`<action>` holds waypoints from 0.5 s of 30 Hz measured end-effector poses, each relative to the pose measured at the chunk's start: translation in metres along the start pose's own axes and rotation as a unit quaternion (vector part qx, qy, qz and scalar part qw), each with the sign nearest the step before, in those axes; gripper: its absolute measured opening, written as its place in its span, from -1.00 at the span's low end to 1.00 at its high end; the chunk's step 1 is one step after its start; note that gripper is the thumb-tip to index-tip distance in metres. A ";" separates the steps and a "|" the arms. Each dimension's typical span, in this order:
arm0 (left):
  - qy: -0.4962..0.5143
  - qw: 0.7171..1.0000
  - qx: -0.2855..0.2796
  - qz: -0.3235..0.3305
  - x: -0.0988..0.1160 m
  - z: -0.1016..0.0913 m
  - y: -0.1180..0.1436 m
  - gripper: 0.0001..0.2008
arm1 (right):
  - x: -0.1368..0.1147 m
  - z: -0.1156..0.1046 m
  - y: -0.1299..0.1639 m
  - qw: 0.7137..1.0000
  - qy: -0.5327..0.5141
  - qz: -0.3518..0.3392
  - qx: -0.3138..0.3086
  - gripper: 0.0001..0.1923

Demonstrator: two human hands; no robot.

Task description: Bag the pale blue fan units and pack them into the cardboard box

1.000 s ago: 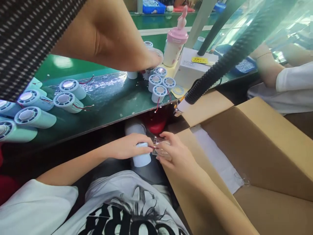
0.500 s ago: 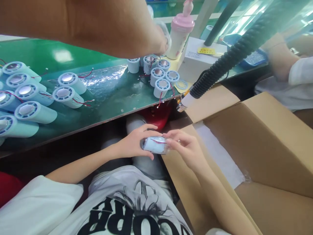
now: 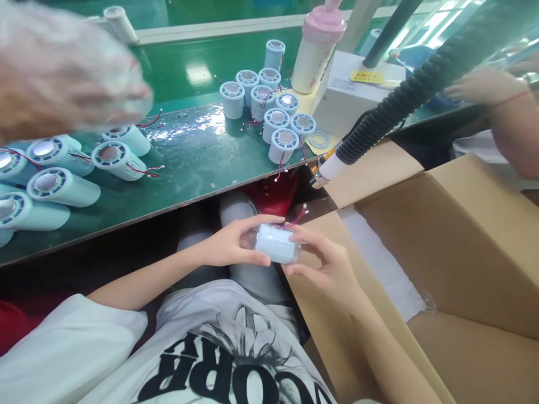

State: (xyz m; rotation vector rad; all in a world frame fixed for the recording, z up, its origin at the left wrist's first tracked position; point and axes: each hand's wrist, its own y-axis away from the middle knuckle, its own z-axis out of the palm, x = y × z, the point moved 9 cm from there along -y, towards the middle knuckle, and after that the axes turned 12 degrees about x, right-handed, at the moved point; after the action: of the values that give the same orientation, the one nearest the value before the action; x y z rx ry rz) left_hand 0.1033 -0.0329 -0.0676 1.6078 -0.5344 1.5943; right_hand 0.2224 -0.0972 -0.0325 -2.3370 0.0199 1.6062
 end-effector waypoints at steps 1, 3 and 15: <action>-0.015 1.000 -0.003 0.013 0.003 0.000 0.001 -0.28 | 0.002 0.000 0.000 1.000 -0.016 0.015 0.001 -0.56; -0.041 0.999 -0.006 0.031 0.007 0.000 0.002 -0.27 | 0.003 0.001 0.000 0.999 -0.035 0.040 -0.003 -0.56; 0.019 1.000 0.007 0.017 0.001 -0.003 0.000 -0.19 | 0.023 0.007 0.003 0.982 -0.140 0.130 0.006 -0.54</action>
State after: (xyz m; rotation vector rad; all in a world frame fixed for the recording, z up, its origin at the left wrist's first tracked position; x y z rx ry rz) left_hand 0.1015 -0.0300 -0.0673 1.5829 -0.5341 1.6534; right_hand 0.2240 -0.0948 -0.0571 -2.1485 0.2835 2.0404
